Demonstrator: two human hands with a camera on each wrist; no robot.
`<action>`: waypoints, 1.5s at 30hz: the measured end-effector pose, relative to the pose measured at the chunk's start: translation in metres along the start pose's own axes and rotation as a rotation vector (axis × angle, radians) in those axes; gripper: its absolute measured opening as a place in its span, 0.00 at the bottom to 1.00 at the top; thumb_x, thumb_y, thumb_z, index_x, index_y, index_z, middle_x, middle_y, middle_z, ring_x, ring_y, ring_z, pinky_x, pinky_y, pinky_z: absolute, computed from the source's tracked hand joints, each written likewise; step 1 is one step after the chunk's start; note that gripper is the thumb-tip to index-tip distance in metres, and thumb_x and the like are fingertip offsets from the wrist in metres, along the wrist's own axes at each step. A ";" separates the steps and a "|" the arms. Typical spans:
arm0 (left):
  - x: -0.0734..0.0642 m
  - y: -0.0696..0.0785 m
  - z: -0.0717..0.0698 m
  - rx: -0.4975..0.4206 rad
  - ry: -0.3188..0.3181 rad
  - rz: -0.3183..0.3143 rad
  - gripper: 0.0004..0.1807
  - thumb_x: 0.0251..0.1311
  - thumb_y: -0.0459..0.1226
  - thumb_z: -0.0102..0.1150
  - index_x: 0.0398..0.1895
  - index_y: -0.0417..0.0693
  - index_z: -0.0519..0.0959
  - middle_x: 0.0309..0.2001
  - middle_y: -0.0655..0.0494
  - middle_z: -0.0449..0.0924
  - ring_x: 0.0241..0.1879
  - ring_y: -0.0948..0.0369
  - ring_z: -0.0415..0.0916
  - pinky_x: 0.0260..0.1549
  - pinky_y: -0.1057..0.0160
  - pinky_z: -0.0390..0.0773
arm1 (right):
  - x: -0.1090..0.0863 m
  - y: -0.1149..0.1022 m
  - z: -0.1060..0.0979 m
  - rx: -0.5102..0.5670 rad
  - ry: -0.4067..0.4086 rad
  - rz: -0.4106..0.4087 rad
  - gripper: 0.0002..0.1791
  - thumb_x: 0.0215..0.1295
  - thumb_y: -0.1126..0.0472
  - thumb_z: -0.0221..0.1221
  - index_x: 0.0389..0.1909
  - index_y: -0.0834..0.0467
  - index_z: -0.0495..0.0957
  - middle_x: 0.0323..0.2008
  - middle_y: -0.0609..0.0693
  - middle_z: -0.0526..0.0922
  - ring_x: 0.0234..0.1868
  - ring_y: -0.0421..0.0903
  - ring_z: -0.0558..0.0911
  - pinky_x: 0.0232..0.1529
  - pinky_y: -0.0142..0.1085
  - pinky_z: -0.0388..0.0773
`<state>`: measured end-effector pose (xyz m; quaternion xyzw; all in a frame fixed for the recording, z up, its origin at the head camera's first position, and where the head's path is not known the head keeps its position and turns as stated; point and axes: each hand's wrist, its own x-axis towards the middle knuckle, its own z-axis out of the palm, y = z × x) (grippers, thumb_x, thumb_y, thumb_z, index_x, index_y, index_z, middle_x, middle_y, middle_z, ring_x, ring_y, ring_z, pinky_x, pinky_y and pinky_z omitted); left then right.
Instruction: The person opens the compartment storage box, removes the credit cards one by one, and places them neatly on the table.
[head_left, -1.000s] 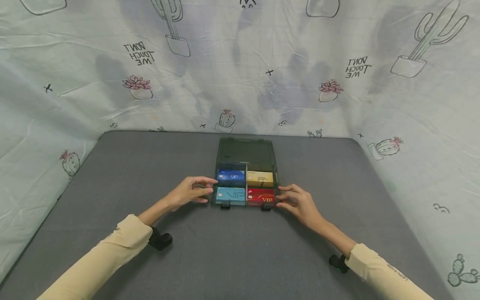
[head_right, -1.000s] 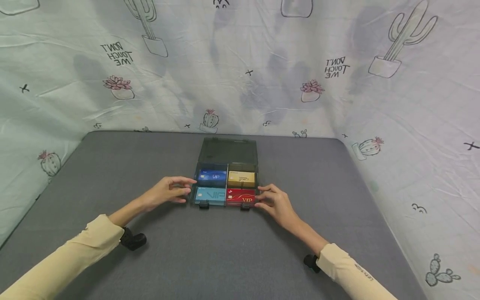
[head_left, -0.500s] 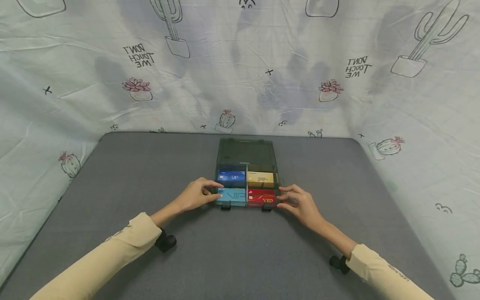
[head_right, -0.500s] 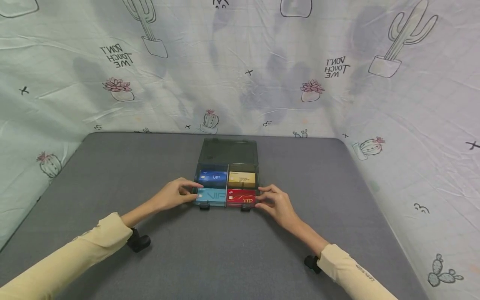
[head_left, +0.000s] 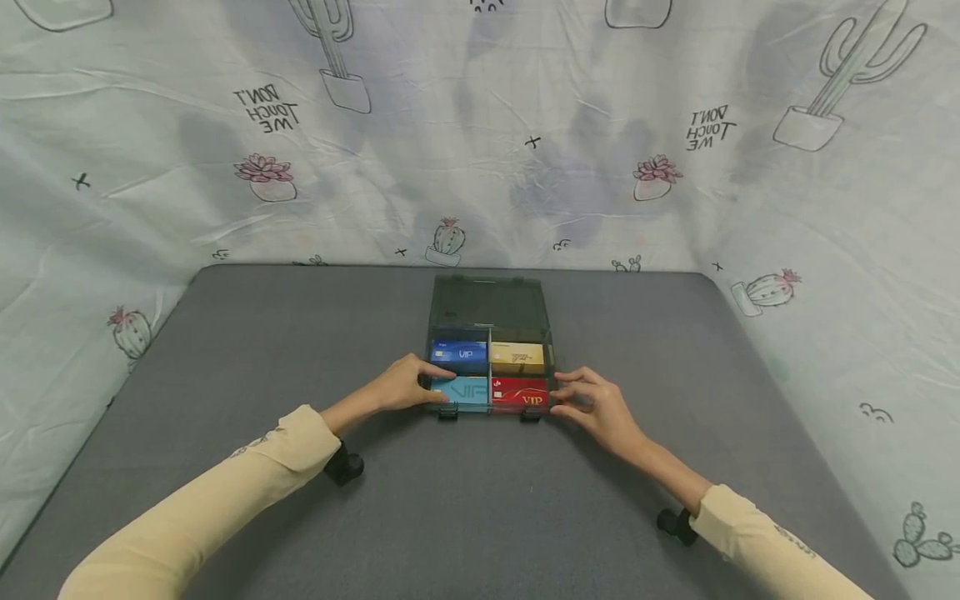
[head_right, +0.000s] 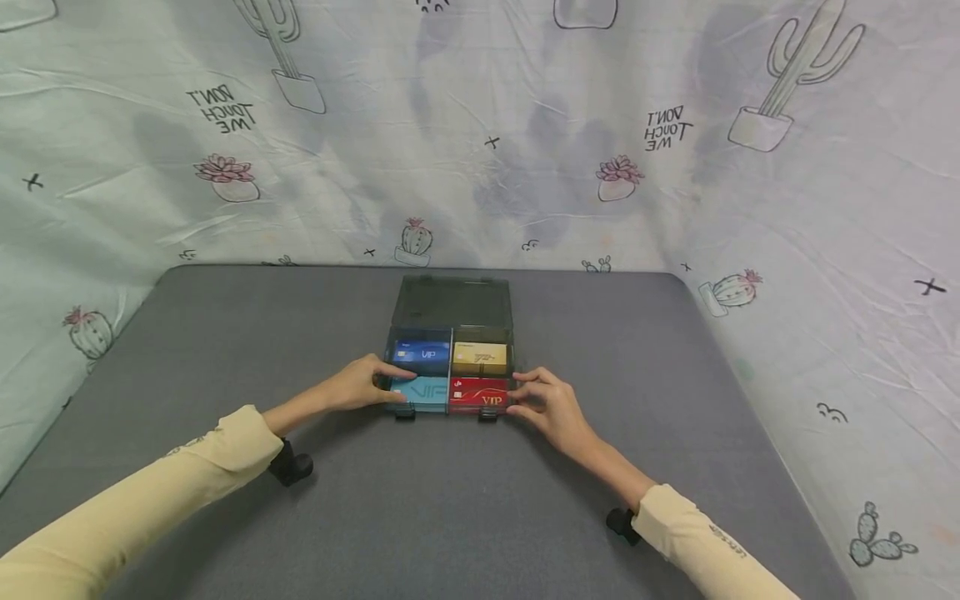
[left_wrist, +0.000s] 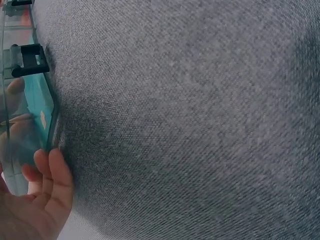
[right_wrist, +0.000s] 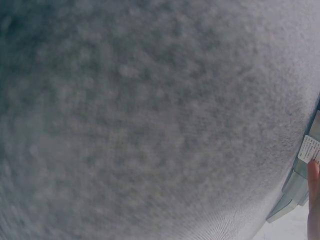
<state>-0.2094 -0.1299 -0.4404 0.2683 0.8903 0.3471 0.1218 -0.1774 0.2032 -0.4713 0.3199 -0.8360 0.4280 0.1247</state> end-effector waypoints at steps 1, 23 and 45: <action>0.000 0.000 -0.001 0.004 -0.004 0.000 0.22 0.55 0.36 0.68 0.53 0.37 0.80 0.10 0.67 0.45 0.13 0.67 0.40 0.15 0.69 0.49 | 0.001 0.000 0.000 0.000 -0.001 -0.002 0.09 0.47 0.73 0.70 0.31 0.65 0.84 0.43 0.60 0.79 0.43 0.56 0.82 0.34 0.33 0.81; 0.004 0.005 -0.006 0.024 -0.023 0.020 0.21 0.57 0.35 0.66 0.52 0.34 0.79 0.11 0.63 0.54 0.16 0.66 0.40 0.31 0.61 0.63 | 0.003 0.004 -0.004 -0.003 0.001 -0.014 0.09 0.46 0.73 0.71 0.30 0.64 0.84 0.43 0.60 0.79 0.42 0.58 0.82 0.32 0.33 0.81; -0.018 0.019 0.008 0.167 0.265 0.091 0.12 0.52 0.30 0.69 0.40 0.49 0.83 0.49 0.49 0.79 0.53 0.48 0.71 0.51 0.41 0.63 | -0.001 0.001 0.001 -0.017 -0.007 -0.023 0.09 0.45 0.73 0.71 0.30 0.66 0.83 0.43 0.62 0.79 0.43 0.59 0.82 0.33 0.36 0.82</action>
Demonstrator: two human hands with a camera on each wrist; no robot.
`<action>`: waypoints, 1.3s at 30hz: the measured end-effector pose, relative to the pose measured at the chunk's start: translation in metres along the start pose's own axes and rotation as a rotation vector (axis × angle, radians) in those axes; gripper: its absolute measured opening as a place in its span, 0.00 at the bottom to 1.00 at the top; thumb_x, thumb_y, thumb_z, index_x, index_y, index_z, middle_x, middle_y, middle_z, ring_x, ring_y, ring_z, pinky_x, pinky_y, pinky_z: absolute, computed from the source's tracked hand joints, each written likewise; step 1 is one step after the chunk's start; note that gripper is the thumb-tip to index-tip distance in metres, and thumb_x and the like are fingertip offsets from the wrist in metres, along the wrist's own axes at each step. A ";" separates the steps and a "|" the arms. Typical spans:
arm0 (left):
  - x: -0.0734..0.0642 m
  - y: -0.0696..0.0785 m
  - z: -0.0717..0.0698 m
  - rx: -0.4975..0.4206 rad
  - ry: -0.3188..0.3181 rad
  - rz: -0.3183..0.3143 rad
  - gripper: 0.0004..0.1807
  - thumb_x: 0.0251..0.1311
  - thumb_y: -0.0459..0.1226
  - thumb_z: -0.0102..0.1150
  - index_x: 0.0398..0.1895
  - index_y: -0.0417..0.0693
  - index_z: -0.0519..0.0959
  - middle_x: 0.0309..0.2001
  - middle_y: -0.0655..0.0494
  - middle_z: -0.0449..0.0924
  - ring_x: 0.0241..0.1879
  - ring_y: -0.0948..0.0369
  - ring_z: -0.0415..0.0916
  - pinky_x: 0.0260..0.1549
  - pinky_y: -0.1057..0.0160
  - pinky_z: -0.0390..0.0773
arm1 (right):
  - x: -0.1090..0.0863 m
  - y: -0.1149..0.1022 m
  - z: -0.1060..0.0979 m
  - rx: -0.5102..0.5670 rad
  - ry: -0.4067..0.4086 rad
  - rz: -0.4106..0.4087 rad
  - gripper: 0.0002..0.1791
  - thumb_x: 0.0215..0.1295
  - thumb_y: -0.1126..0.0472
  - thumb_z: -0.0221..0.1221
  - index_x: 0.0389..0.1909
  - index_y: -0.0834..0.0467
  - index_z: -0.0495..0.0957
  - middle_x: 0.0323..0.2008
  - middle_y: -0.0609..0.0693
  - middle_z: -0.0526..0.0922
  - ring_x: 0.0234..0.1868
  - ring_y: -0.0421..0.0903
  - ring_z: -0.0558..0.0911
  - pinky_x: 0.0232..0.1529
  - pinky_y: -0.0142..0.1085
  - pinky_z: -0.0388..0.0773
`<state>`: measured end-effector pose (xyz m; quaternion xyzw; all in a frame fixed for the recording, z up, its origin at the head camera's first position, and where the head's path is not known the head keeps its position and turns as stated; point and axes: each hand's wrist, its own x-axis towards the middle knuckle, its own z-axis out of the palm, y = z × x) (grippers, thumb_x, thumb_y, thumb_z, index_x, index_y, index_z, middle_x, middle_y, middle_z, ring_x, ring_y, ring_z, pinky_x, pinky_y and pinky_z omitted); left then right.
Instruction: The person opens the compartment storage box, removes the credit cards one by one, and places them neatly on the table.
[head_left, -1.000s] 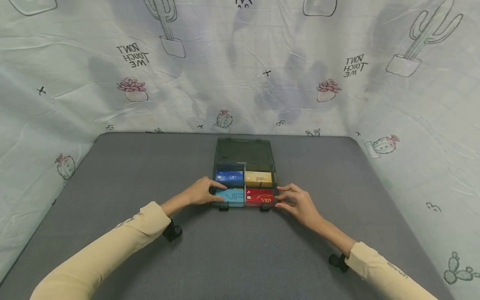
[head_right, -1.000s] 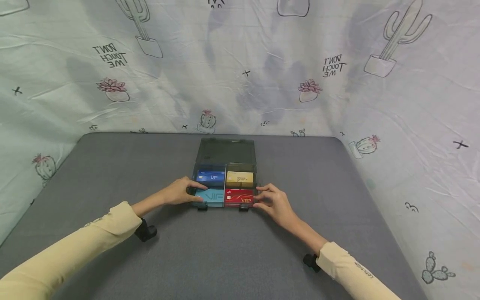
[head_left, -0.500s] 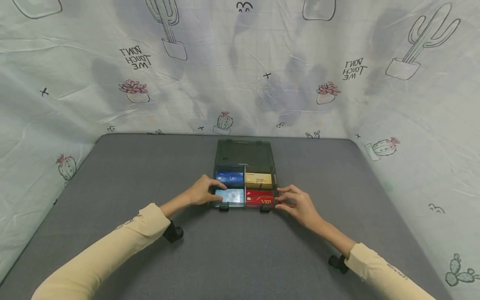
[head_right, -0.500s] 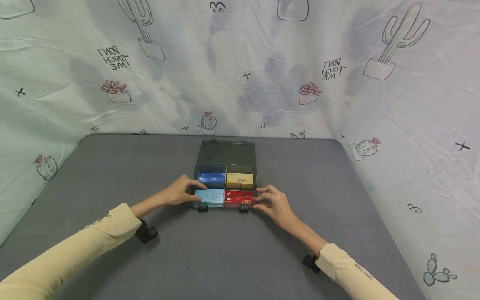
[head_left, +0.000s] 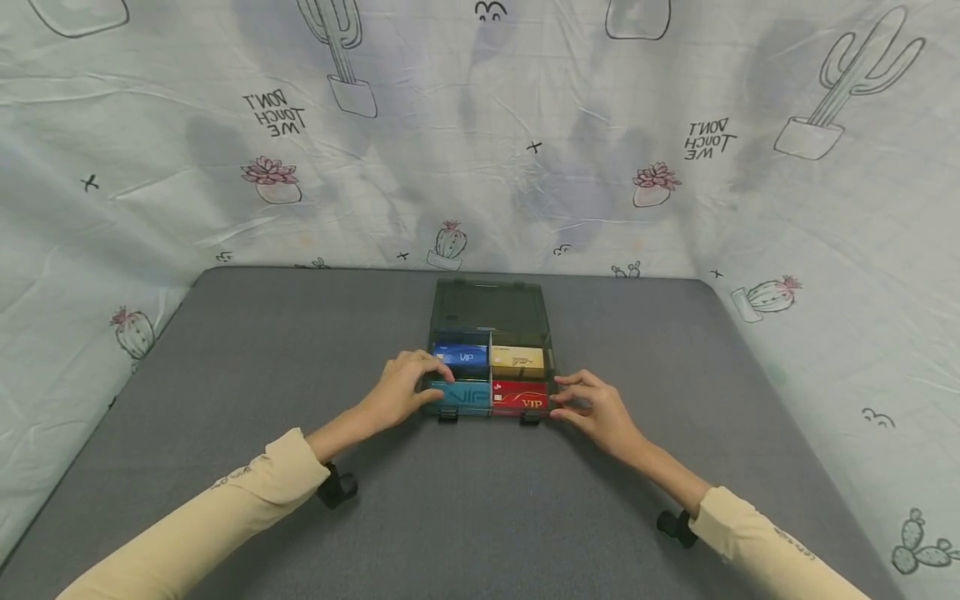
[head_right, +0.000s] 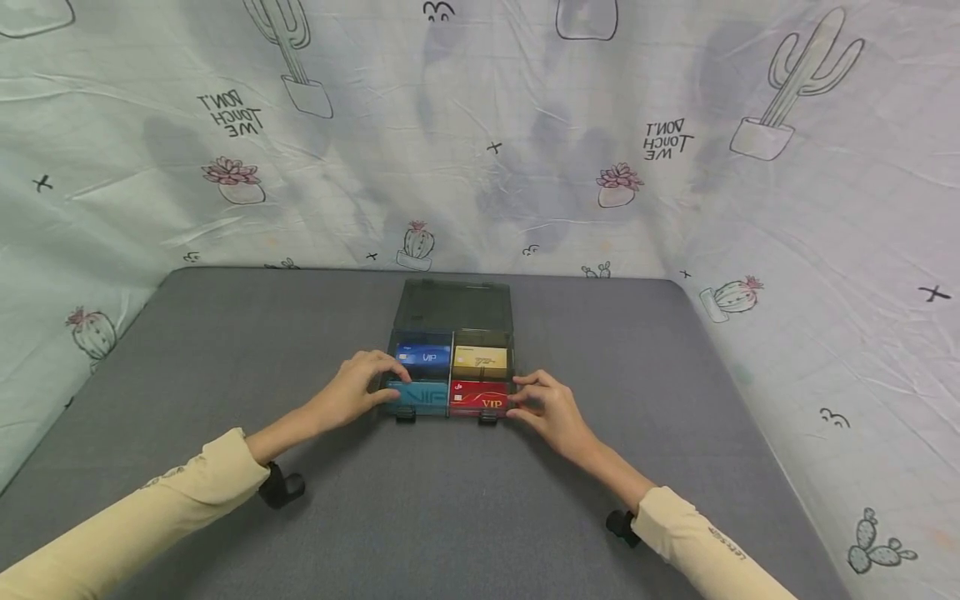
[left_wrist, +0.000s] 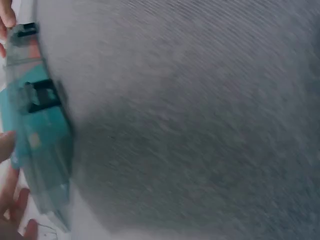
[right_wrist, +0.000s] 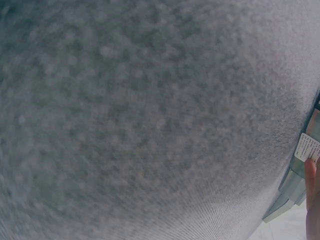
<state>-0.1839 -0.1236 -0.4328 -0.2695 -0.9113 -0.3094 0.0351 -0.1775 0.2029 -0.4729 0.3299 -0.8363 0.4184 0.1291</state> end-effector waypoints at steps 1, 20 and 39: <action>0.000 -0.001 0.000 0.018 0.005 0.023 0.12 0.52 0.31 0.69 0.40 0.49 0.82 0.46 0.53 0.82 0.50 0.51 0.73 0.50 0.42 0.63 | 0.000 0.000 0.000 0.003 0.000 0.002 0.09 0.45 0.73 0.71 0.29 0.66 0.83 0.43 0.62 0.79 0.42 0.59 0.82 0.33 0.35 0.82; 0.005 -0.021 -0.022 -0.199 -0.133 -0.040 0.29 0.48 0.38 0.73 0.57 0.42 0.77 0.31 0.58 0.79 0.23 0.66 0.74 0.30 0.66 0.77 | 0.004 -0.004 -0.001 0.018 -0.014 0.035 0.09 0.47 0.74 0.70 0.31 0.65 0.83 0.44 0.61 0.78 0.43 0.55 0.83 0.35 0.31 0.81; -0.004 -0.033 -0.038 -0.379 -0.193 -0.159 0.35 0.50 0.33 0.71 0.65 0.40 0.71 0.45 0.35 0.80 0.38 0.62 0.82 0.40 0.59 0.78 | 0.004 -0.006 -0.003 0.032 -0.009 0.044 0.09 0.46 0.75 0.70 0.30 0.66 0.83 0.44 0.62 0.78 0.41 0.54 0.84 0.34 0.33 0.81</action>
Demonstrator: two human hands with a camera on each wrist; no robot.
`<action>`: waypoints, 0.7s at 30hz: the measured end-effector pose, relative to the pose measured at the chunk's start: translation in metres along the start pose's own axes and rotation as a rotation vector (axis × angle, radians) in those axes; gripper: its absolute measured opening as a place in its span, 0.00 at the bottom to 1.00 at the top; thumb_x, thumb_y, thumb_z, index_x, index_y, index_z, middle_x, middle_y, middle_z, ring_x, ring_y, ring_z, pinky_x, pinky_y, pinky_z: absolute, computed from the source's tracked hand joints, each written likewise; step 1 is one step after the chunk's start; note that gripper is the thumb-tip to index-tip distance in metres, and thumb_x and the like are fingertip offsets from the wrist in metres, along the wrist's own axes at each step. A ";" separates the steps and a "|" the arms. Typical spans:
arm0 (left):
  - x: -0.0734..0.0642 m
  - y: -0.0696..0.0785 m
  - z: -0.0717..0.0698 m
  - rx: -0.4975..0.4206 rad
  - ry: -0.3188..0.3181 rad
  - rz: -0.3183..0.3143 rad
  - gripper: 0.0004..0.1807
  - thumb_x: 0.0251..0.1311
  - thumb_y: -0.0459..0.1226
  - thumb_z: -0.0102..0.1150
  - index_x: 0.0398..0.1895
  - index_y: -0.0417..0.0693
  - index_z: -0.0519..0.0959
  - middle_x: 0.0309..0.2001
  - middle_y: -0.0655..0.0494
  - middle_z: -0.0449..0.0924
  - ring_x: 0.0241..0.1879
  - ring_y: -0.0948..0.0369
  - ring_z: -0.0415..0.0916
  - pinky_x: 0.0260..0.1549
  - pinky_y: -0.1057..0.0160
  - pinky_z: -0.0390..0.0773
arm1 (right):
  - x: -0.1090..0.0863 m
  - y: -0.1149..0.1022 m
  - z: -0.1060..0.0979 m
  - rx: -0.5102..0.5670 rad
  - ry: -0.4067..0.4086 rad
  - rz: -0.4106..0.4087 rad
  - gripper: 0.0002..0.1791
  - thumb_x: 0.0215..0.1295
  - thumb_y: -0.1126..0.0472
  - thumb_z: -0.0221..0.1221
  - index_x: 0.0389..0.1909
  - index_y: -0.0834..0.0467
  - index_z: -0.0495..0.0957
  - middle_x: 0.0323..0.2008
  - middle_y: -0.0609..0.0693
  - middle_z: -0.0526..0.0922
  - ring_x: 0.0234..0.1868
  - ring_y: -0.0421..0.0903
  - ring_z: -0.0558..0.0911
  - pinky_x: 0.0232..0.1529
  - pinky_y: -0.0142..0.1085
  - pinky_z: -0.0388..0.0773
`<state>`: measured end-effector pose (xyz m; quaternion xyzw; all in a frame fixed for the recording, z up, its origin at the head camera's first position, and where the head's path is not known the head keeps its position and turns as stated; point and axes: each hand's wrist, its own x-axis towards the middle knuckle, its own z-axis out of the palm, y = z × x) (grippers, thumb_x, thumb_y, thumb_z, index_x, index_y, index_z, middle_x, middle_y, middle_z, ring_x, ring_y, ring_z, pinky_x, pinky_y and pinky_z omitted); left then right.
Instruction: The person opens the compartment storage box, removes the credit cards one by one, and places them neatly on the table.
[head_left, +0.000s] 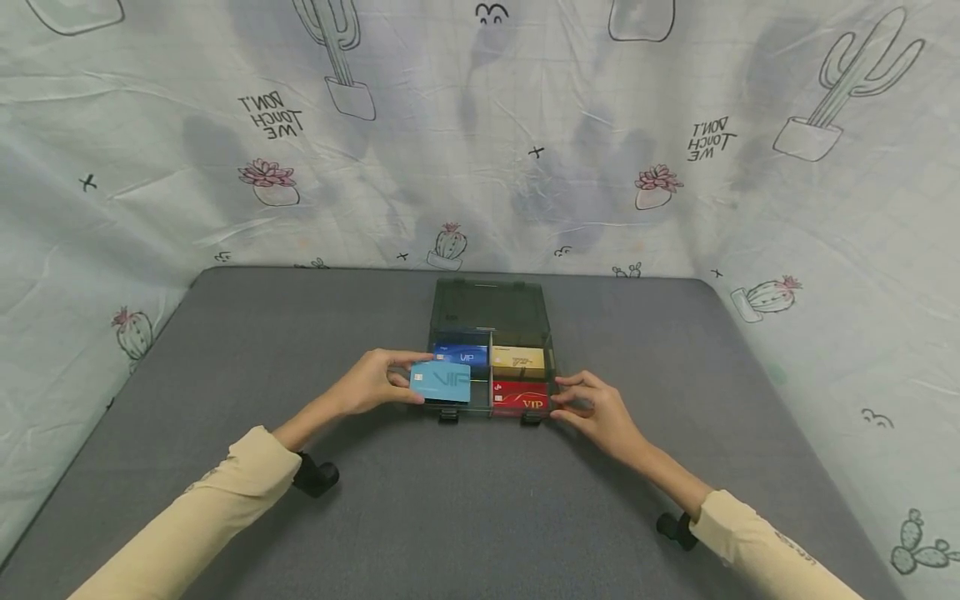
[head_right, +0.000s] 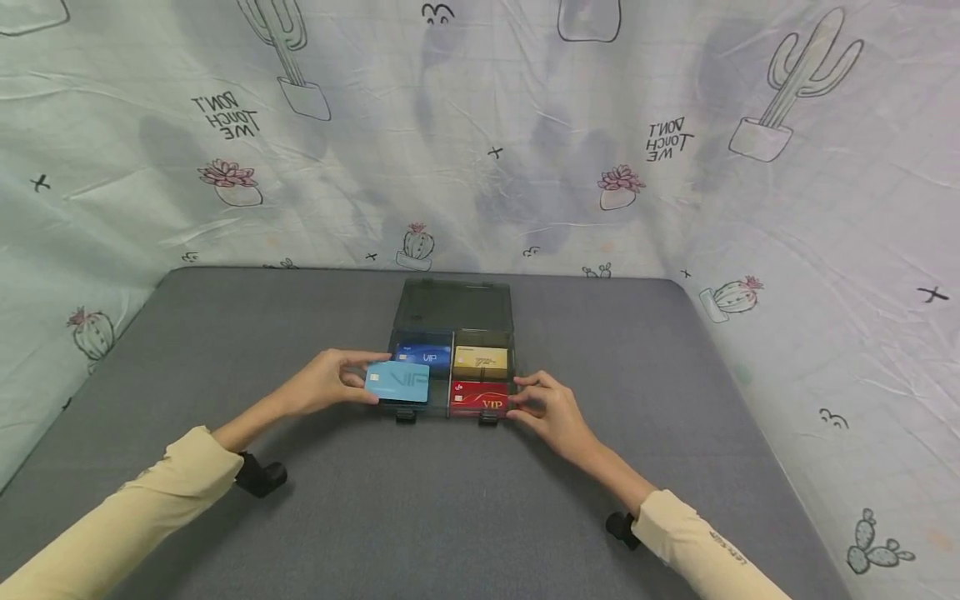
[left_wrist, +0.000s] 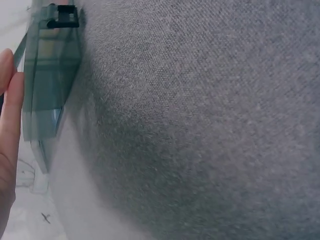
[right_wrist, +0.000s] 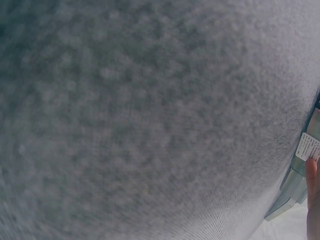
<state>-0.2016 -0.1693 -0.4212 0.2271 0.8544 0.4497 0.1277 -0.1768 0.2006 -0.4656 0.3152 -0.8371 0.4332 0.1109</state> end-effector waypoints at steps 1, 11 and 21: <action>-0.001 -0.002 -0.002 -0.034 -0.002 -0.001 0.36 0.51 0.32 0.71 0.65 0.39 0.70 0.47 0.33 0.79 0.38 0.62 0.82 0.39 0.60 0.78 | 0.000 0.000 0.000 -0.002 0.002 -0.005 0.09 0.46 0.75 0.70 0.30 0.66 0.83 0.44 0.62 0.78 0.41 0.54 0.84 0.34 0.33 0.81; -0.012 -0.009 -0.020 -0.250 0.007 -0.072 0.37 0.54 0.32 0.69 0.68 0.40 0.66 0.63 0.34 0.65 0.36 0.61 0.82 0.38 0.62 0.79 | -0.002 0.000 0.001 -0.012 0.024 -0.055 0.10 0.45 0.76 0.70 0.31 0.67 0.83 0.43 0.64 0.78 0.39 0.54 0.83 0.33 0.36 0.82; -0.021 -0.018 -0.042 -0.342 0.054 -0.149 0.37 0.55 0.29 0.66 0.70 0.38 0.63 0.60 0.32 0.68 0.41 0.53 0.82 0.46 0.53 0.79 | -0.004 0.002 0.000 -0.025 0.020 -0.076 0.11 0.44 0.75 0.70 0.31 0.65 0.84 0.43 0.62 0.79 0.41 0.56 0.82 0.33 0.37 0.82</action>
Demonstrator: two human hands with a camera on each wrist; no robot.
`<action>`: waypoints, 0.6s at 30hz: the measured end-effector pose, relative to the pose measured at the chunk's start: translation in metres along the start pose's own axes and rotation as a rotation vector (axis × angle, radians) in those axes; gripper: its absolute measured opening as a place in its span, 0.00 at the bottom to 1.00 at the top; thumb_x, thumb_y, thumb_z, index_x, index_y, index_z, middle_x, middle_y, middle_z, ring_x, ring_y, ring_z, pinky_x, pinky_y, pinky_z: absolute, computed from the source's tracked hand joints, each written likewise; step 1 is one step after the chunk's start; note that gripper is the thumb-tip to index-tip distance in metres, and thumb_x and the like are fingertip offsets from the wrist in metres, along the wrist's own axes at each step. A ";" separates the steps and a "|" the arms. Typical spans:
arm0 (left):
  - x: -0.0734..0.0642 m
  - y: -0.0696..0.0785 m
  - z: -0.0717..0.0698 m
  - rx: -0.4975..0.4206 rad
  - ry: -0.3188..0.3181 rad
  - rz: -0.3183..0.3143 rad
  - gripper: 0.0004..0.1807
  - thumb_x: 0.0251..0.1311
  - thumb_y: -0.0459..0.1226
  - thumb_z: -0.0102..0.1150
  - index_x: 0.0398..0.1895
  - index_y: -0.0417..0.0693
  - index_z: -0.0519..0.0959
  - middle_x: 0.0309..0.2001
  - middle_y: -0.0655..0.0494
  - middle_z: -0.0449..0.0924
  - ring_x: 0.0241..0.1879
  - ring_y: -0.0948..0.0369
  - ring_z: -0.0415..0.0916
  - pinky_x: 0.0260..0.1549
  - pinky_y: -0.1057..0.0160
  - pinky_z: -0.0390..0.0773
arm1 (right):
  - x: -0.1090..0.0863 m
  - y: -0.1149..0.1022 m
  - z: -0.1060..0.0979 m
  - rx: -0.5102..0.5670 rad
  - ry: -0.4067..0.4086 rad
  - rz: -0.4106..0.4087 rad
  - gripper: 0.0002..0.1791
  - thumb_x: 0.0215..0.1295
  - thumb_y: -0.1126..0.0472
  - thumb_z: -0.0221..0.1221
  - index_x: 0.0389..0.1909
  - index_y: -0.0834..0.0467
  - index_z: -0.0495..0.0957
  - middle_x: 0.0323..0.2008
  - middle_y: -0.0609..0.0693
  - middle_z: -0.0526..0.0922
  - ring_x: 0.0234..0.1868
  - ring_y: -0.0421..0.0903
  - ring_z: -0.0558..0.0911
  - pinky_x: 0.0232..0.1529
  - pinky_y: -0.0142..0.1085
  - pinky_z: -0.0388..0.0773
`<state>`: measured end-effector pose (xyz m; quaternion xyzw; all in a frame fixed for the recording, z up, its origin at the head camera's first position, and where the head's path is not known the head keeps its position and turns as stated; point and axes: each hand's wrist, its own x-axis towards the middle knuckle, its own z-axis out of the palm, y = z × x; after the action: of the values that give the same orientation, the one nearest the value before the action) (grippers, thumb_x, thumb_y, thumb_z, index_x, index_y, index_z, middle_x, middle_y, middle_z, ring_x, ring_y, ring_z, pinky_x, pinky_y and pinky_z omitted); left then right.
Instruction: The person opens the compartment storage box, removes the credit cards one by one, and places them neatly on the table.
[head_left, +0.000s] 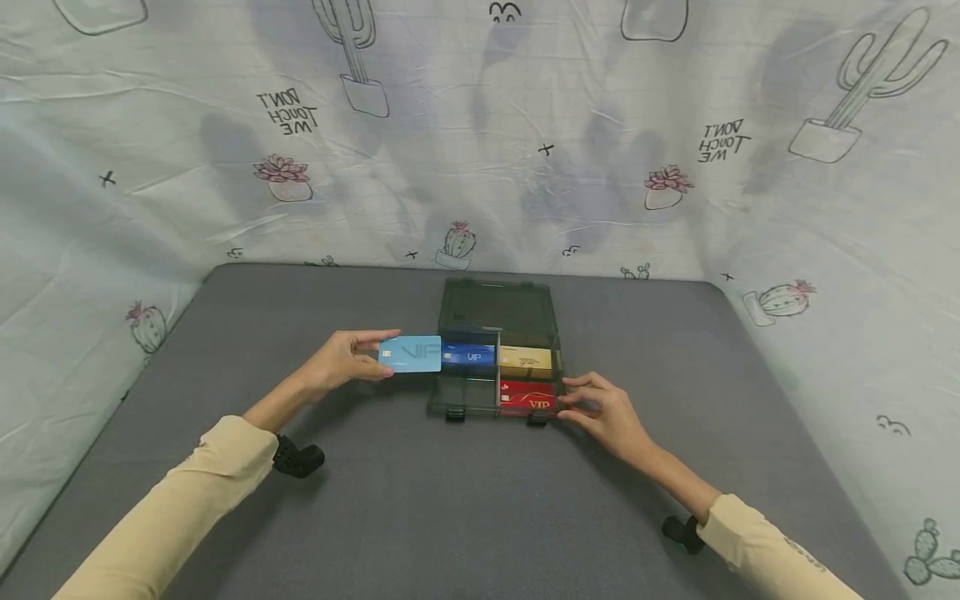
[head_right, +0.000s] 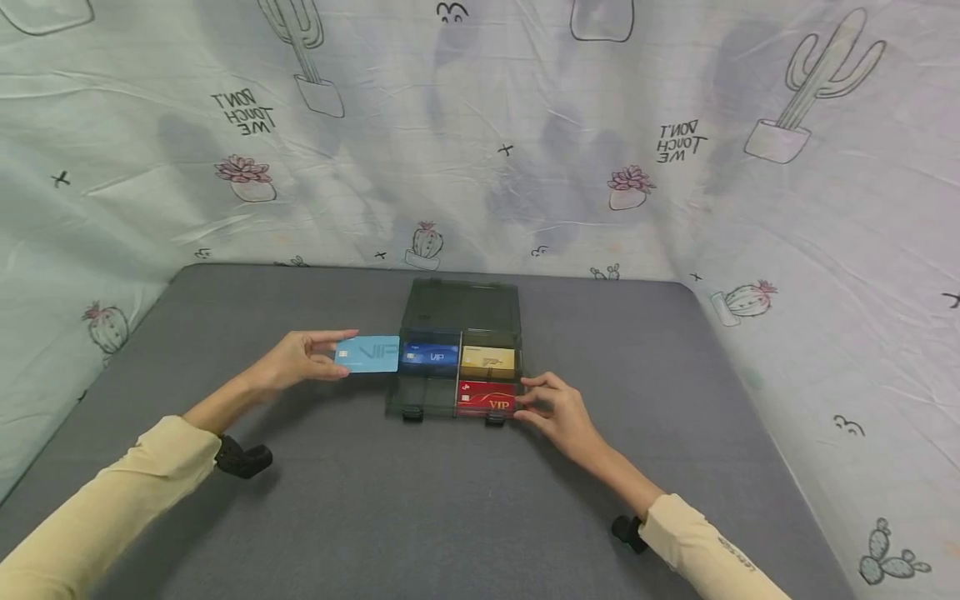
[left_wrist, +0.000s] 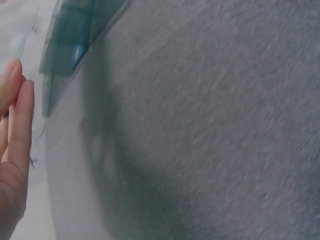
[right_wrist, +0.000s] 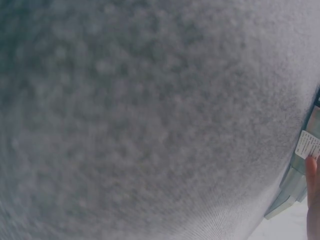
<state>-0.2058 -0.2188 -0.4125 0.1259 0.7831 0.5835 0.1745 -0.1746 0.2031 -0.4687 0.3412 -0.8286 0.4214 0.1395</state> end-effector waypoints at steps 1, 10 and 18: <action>0.000 0.000 -0.003 0.004 0.006 -0.004 0.38 0.55 0.29 0.66 0.70 0.38 0.63 0.60 0.32 0.68 0.42 0.53 0.82 0.46 0.53 0.79 | 0.000 0.000 0.000 0.000 -0.003 0.001 0.11 0.45 0.75 0.70 0.31 0.65 0.84 0.43 0.62 0.79 0.41 0.57 0.82 0.33 0.37 0.82; -0.001 -0.005 -0.022 -0.015 0.031 -0.023 0.37 0.57 0.27 0.64 0.70 0.35 0.60 0.72 0.31 0.47 0.65 0.40 0.60 0.47 0.53 0.78 | 0.000 -0.001 -0.003 0.021 -0.028 0.016 0.10 0.45 0.77 0.70 0.31 0.67 0.84 0.44 0.63 0.78 0.42 0.58 0.82 0.35 0.37 0.82; 0.006 -0.008 -0.040 -0.008 0.018 -0.129 0.38 0.55 0.25 0.64 0.70 0.37 0.61 0.70 0.27 0.48 0.54 0.51 0.75 0.48 0.53 0.77 | 0.002 -0.002 -0.004 0.051 -0.034 0.036 0.11 0.44 0.77 0.69 0.31 0.67 0.84 0.44 0.64 0.78 0.43 0.59 0.82 0.35 0.38 0.82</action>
<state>-0.2280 -0.2537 -0.4106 0.0694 0.7886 0.5755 0.2054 -0.1749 0.2046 -0.4646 0.3367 -0.8258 0.4391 0.1089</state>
